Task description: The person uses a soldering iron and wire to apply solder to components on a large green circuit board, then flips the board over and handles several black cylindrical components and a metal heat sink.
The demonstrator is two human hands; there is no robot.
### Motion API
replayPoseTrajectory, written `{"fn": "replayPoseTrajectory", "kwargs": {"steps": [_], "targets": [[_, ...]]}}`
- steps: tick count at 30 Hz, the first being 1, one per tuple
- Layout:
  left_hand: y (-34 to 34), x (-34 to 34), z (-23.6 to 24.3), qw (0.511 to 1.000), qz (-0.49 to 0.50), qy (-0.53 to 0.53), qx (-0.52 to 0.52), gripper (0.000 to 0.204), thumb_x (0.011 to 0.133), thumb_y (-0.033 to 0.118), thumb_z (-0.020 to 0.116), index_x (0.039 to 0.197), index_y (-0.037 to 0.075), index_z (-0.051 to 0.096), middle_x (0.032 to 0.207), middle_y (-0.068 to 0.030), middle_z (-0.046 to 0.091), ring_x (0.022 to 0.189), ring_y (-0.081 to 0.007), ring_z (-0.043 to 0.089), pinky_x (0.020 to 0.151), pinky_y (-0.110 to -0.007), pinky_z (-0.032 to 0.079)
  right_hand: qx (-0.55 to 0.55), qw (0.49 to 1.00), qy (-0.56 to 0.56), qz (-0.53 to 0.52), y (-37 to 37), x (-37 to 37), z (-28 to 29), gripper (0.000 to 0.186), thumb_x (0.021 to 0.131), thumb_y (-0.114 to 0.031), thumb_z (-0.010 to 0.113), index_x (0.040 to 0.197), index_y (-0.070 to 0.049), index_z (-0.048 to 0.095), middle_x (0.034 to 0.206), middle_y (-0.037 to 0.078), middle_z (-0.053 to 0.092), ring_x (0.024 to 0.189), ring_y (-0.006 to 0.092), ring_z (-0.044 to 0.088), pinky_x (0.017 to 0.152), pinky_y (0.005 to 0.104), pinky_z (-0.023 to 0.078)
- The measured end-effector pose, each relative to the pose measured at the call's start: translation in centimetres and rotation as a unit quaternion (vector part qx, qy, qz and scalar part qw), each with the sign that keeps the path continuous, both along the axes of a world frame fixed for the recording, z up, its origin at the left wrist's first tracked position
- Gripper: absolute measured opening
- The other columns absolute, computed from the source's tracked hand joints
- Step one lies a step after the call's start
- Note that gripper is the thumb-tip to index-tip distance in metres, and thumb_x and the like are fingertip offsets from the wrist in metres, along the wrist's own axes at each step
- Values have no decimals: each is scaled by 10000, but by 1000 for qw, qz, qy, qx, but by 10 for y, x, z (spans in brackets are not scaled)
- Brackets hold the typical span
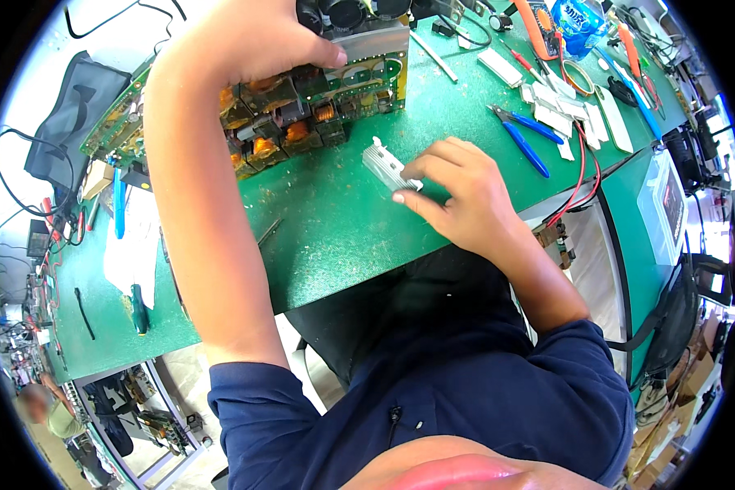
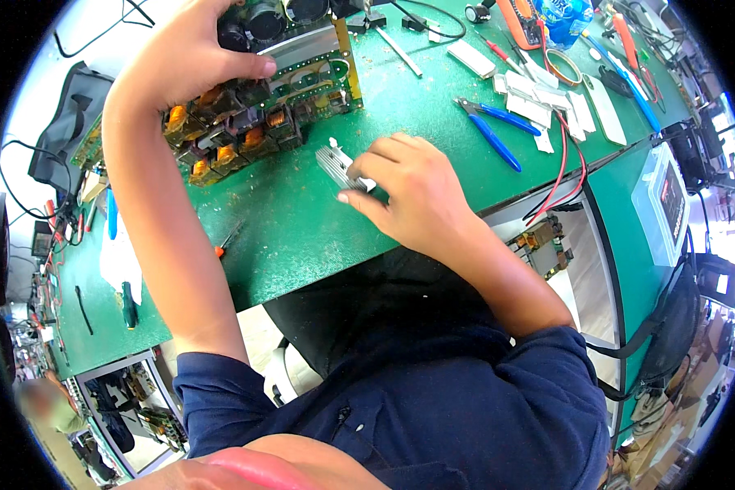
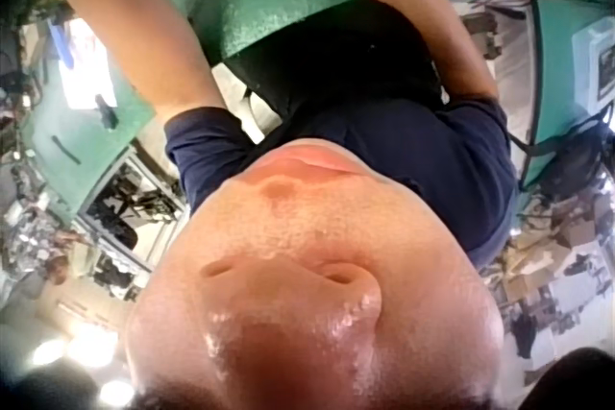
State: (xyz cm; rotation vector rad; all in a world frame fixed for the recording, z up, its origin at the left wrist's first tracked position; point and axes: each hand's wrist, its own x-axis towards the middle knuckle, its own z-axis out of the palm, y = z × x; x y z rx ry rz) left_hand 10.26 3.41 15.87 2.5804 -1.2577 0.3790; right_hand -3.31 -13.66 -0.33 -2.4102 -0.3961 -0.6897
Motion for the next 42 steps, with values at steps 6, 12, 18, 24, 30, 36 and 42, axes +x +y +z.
{"fn": "replayPoseTrajectory", "kwargs": {"steps": [6,12,18,24,30,36,42], "targets": [[6,29,-4,997,32,44,47,859,647,344,839,1334,-58,516,1286,-258,564,1218,-371,534,1060,-393,396,121,989,-28,-75,-27,13,26,317,767,-212,810,1009,-47,687,908,71,685,803,178,612,655,304,470],[5,30,-8,998,39,34,27,849,645,331,841,1329,-53,519,1290,-261,561,1230,-369,527,1067,-388,389,134,989,6,-68,-58,65,36,560,778,-414,789,1142,-11,648,1088,133,690,984,230,642,830,366,511],[6,-10,-9,999,36,-28,8,456,598,253,807,894,-22,596,880,-224,632,902,-415,605,795,-447,477,160,985,69,-13,-30,67,57,414,870,-268,756,1149,18,645,1053,93,702,976,161,630,871,316,504],[7,-65,-24,986,58,-154,-7,430,613,205,805,900,11,549,862,-184,604,879,-400,593,743,-460,456,242,959,-23,146,-34,64,40,394,782,-164,834,1098,-4,661,1004,92,712,945,139,627,841,315,495],[19,-85,-45,980,79,-180,-9,482,630,230,821,986,37,560,889,-146,621,863,-367,612,721,-437,471,100,980,-134,105,-37,48,17,405,769,-197,835,1105,-45,667,992,106,709,909,212,668,811,339,513],[26,-107,-81,951,78,-293,-62,418,640,284,850,893,103,570,783,-62,591,703,-297,616,589,-383,478,6,958,-234,165,-46,44,5,351,787,-102,744,1126,-61,662,1106,121,681,970,294,668,854,386,522],[19,-117,-115,936,83,-319,-124,421,545,150,811,842,127,514,816,-29,546,750,-238,592,620,-354,460,57,958,-194,204,-46,35,16,391,812,-100,689,1196,-42,644,1156,168,636,1073,296,608,909,378,486]]}}
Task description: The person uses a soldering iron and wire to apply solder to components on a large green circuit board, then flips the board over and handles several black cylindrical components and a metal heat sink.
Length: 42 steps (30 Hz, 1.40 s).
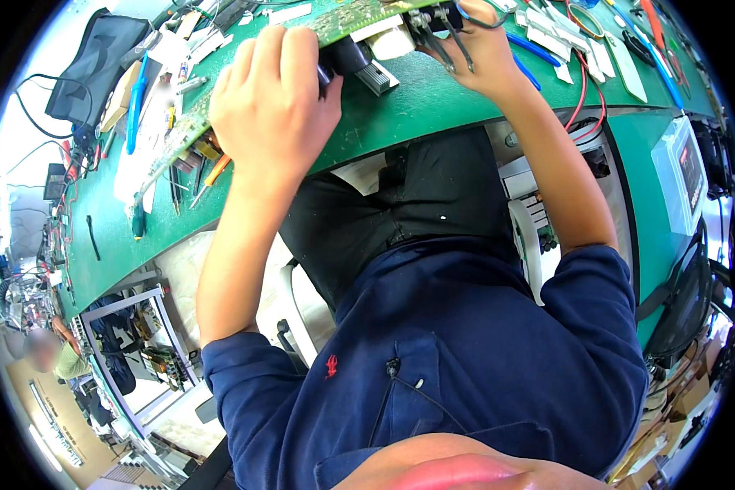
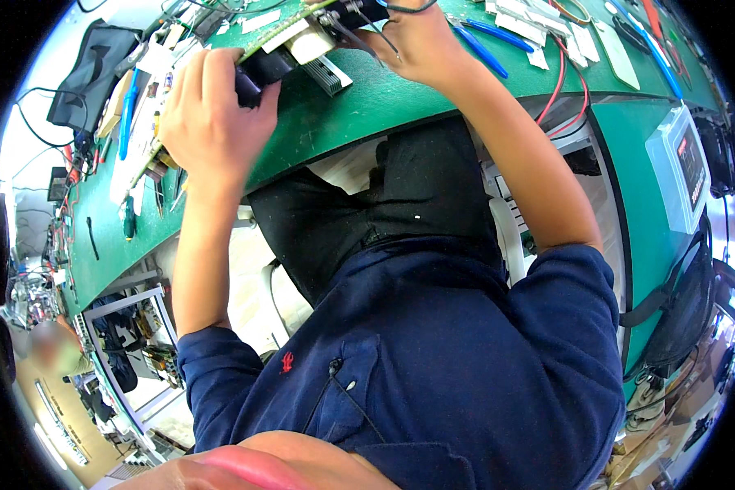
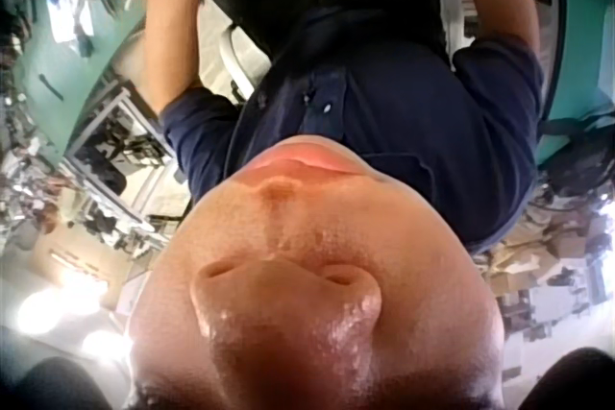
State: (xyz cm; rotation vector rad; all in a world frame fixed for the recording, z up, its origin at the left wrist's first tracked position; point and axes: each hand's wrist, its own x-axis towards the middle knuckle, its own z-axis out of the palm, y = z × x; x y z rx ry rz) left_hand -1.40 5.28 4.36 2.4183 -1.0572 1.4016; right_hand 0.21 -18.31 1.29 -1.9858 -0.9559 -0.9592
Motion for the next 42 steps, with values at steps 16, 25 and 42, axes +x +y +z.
{"fn": "replayPoseTrajectory", "kwargs": {"steps": [16,25,42], "targets": [[-7,-6,-31,999,17,14,36,372,600,183,796,872,140,546,873,3,557,812,-190,585,645,-322,430,63,927,349,120,-13,-22,-4,545,861,148,550,1379,-13,495,1206,87,653,1079,127,600,921,249,472],[-16,-3,-41,999,29,-24,16,317,618,175,766,838,152,539,836,18,547,776,-172,579,627,-311,417,388,575,629,352,-39,2,-33,560,1000,-364,516,1400,14,411,1183,182,617,928,241,686,778,360,598],[-14,-1,-69,997,73,-2,-11,423,534,150,827,909,156,632,873,-4,613,803,-214,606,653,-344,454,189,689,691,105,-31,32,-12,365,881,-268,741,1063,44,693,736,44,671,436,52,462,370,230,317]]}}
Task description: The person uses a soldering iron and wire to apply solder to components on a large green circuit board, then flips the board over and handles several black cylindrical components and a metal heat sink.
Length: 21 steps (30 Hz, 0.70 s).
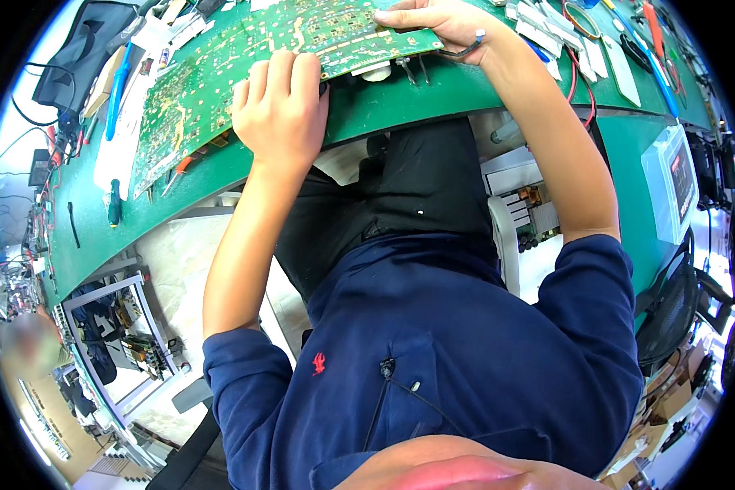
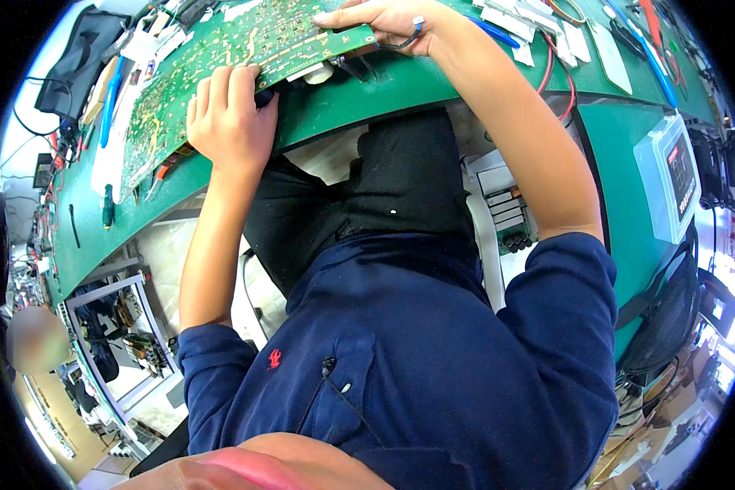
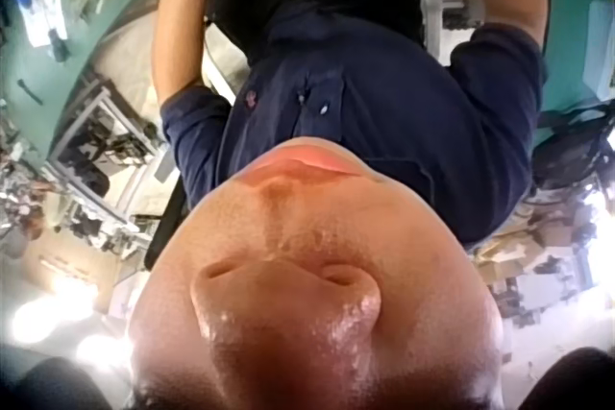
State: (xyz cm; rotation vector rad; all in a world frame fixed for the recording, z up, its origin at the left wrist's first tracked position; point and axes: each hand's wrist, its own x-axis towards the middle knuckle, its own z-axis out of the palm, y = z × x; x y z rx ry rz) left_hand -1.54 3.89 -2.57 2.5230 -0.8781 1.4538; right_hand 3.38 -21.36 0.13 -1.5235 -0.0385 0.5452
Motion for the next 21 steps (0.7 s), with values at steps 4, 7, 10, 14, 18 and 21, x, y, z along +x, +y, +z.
{"fn": "replayPoseTrajectory", "kwargs": {"steps": [4,7,10,14,18,21], "targets": [[-2,0,-1,1000,1,12,-2,430,523,149,825,909,155,636,875,1,616,804,-214,606,653,-345,452,138,990,17,29,5,6,-11,417,910,-177,700,1157,145,604,1049,165,694,906,196,692,785,293,568],[-2,-1,-1,1000,6,13,-2,427,517,141,824,902,153,642,891,4,632,807,-211,613,658,-339,453,131,991,18,5,4,5,-13,417,903,-179,707,1148,143,609,1022,158,699,873,193,692,763,296,567],[-3,3,-1,1000,-9,-11,-20,277,594,108,742,829,151,601,870,14,620,762,-185,604,631,-315,429,126,992,28,-12,8,-3,-9,410,895,-194,719,1118,138,627,996,150,700,867,180,683,748,293,554],[-2,4,0,999,-18,-2,-29,185,672,73,707,820,145,624,865,20,640,746,-174,617,614,-293,416,58,998,7,-9,4,1,-14,384,899,-213,723,1090,112,652,932,117,704,797,109,652,661,253,510],[-5,8,1,999,-21,-16,-24,131,712,51,705,798,134,651,823,16,663,723,-167,638,609,-276,419,102,992,71,-16,6,-7,-2,368,908,-219,712,1094,94,656,912,101,706,712,84,650,594,198,495],[-3,9,0,999,-14,-22,-24,93,727,52,695,780,124,671,806,-5,685,720,-176,666,619,-263,444,132,987,95,-2,9,-6,2,359,915,-206,701,1106,94,654,919,93,708,691,73,654,584,167,499]]}}
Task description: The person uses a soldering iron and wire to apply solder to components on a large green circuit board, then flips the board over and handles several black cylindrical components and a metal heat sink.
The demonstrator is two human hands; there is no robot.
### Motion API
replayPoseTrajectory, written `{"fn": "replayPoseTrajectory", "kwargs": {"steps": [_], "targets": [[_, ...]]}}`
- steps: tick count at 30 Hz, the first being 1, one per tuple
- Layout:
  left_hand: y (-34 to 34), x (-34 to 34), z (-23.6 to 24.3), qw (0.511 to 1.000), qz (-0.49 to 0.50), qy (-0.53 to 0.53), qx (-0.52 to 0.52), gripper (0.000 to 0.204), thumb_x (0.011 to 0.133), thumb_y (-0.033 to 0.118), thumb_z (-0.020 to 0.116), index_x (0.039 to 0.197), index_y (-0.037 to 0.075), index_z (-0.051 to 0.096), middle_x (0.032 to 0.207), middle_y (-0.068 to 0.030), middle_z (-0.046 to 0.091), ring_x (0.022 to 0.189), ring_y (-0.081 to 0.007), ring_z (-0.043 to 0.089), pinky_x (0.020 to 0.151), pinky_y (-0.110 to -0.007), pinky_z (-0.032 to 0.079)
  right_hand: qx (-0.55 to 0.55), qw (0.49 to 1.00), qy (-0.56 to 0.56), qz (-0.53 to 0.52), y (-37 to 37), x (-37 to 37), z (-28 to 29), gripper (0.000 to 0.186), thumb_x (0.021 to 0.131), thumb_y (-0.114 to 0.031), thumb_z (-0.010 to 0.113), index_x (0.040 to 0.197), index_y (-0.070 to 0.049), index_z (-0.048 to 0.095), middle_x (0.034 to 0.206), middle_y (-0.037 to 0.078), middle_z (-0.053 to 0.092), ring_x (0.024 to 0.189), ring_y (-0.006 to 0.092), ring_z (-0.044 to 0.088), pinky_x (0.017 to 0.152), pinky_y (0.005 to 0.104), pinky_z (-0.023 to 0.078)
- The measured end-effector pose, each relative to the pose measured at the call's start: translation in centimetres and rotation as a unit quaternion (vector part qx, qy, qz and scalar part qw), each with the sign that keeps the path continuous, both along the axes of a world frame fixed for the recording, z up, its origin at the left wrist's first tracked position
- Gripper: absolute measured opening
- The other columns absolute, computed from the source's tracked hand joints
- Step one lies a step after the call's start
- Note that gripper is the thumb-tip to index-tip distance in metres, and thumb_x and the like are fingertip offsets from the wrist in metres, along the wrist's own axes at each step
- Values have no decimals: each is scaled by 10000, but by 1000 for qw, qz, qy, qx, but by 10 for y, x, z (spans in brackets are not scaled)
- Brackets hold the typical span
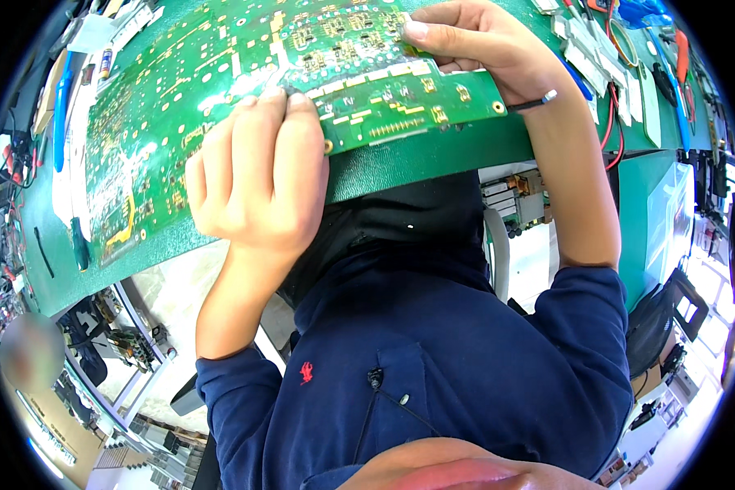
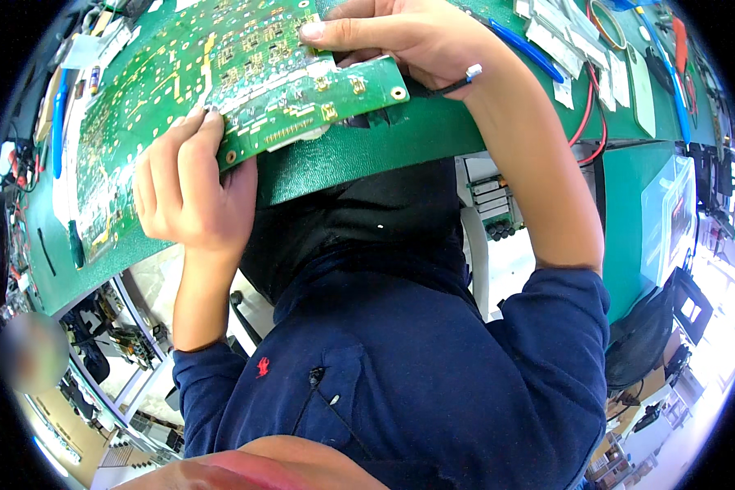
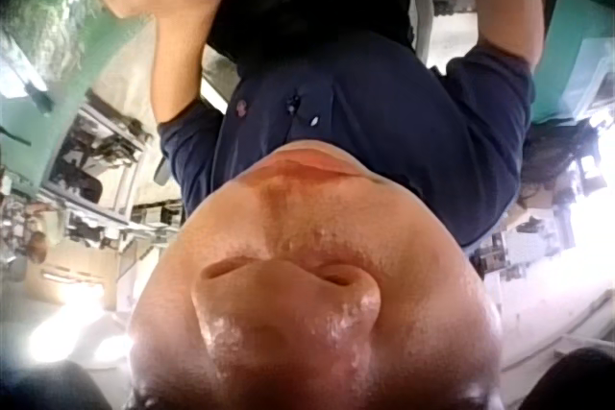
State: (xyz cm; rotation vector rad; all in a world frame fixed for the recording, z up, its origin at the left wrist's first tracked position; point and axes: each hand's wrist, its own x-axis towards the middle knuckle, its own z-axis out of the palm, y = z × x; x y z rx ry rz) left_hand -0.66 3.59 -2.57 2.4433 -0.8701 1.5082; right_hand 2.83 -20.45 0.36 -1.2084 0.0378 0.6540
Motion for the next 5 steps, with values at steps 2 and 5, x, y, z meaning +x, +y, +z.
{"fn": "replayPoseTrajectory", "kwargs": {"steps": [2,5], "targets": [[1,2,0,1000,-12,0,-1,85,734,57,691,792,118,683,804,-17,691,722,-184,676,623,-263,456,-51,999,4,-20,3,0,5,358,918,-205,697,1112,94,654,923,89,708,688,67,652,583,161,498],[2,-5,8,996,4,82,17,193,680,68,766,867,69,718,883,-79,722,780,-251,684,710,-326,535,-48,999,-6,17,-6,10,-8,387,904,-235,715,1132,73,660,937,62,709,746,52,653,632,154,504]]}}
